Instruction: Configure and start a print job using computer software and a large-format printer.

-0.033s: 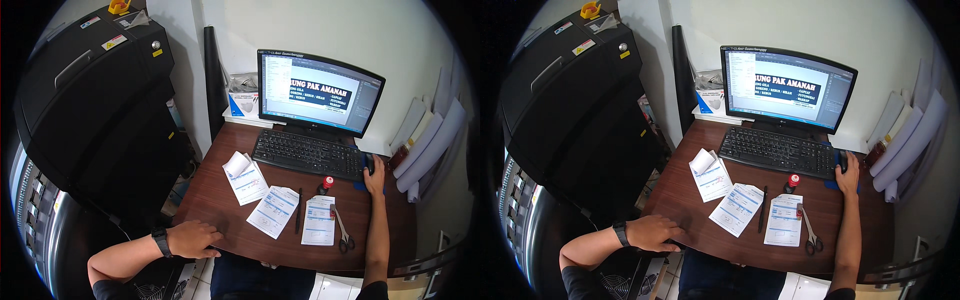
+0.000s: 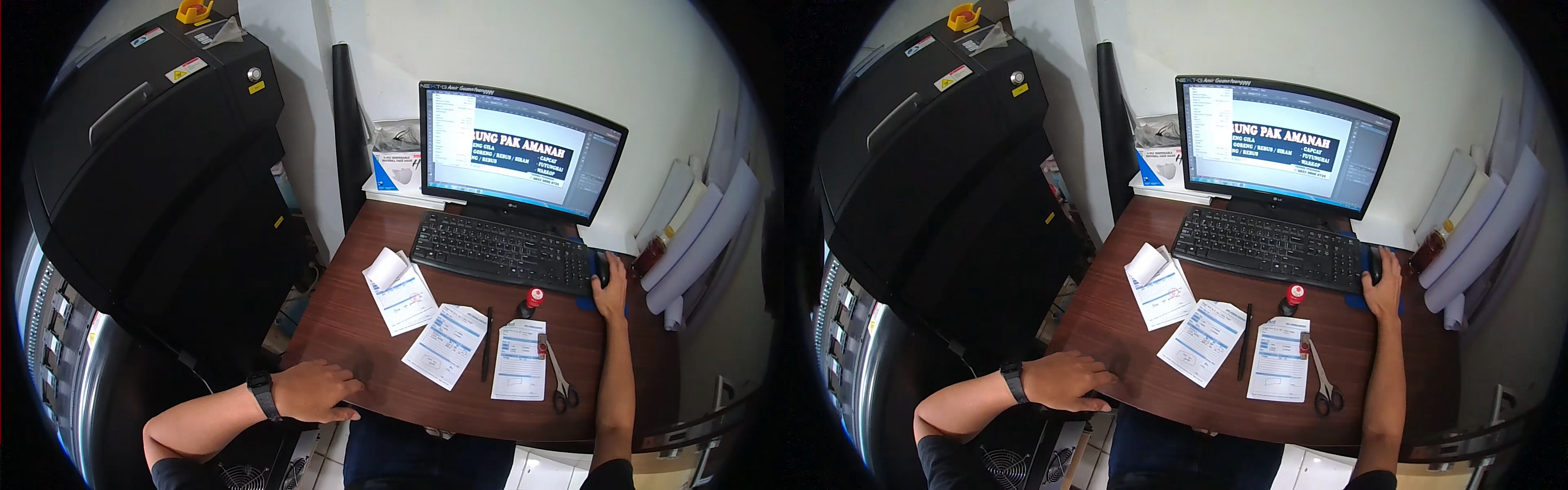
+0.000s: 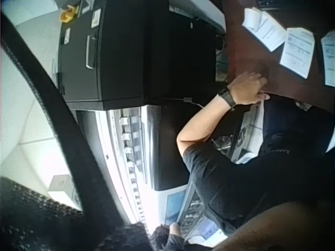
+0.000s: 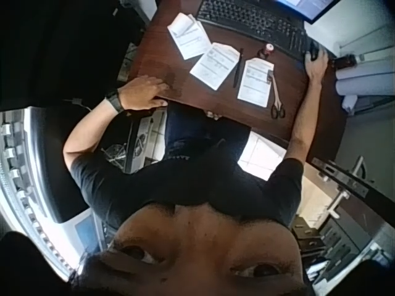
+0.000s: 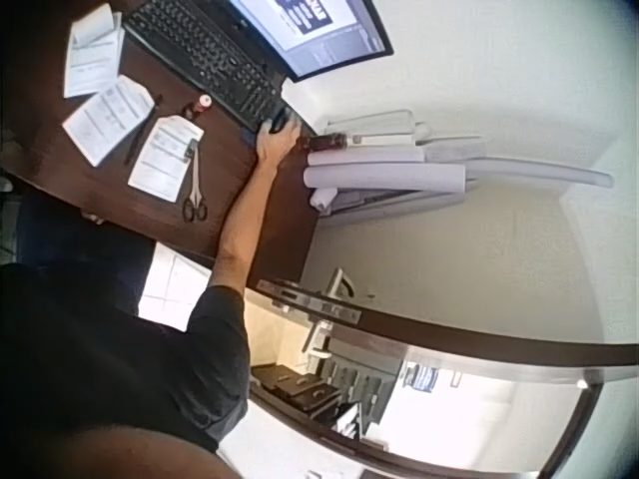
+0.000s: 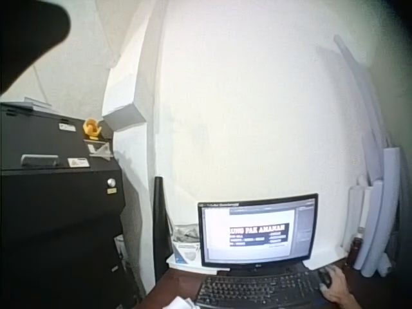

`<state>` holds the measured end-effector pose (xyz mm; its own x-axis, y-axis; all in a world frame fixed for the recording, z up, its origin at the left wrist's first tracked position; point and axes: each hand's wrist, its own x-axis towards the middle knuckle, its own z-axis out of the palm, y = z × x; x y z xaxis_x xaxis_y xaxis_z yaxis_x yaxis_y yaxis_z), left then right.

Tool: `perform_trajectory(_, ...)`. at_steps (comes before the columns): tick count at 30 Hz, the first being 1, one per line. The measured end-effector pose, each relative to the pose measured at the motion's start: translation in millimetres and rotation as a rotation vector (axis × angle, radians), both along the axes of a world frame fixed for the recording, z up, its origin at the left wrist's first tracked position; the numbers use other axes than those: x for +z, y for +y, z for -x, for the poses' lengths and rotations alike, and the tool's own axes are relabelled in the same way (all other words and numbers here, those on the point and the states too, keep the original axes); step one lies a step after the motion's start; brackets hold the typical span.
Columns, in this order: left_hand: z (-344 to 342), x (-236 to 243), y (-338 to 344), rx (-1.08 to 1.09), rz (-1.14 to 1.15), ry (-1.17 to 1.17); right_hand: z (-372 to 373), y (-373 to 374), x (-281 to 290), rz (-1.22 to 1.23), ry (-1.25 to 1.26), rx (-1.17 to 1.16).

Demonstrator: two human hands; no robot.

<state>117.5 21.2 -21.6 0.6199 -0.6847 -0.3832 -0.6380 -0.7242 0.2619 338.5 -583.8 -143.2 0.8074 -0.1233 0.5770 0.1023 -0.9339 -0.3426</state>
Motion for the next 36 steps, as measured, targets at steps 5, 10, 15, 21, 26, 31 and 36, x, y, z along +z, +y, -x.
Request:
perform_trajectory(5,-2,-2,1,0.007,-0.025,0.014,10,4,3,0.026,0.092,-0.002)
perform_trajectory(10,1,-2,2,-0.006,0.024,0.029,4,-1,0,-0.005,0.089,0.014)
perform_trajectory(15,1,-1,2,-0.013,0.030,0.010,-3,-6,-5,-0.024,0.054,-0.015)
perform_trajectory(21,0,-3,2,-0.014,0.010,0.004,2,4,4,0.030,0.113,-0.061)
perform_trajectory(26,-1,-4,3,-0.018,0.001,-0.010,4,11,8,0.055,0.100,-0.107)
perform_trajectory(31,-1,-4,2,-0.012,-0.019,0.014,2,9,4,0.027,0.100,-0.095)
perform_trajectory(36,0,-2,2,0.003,-0.009,0.004,1,5,1,0.021,0.094,-0.077)
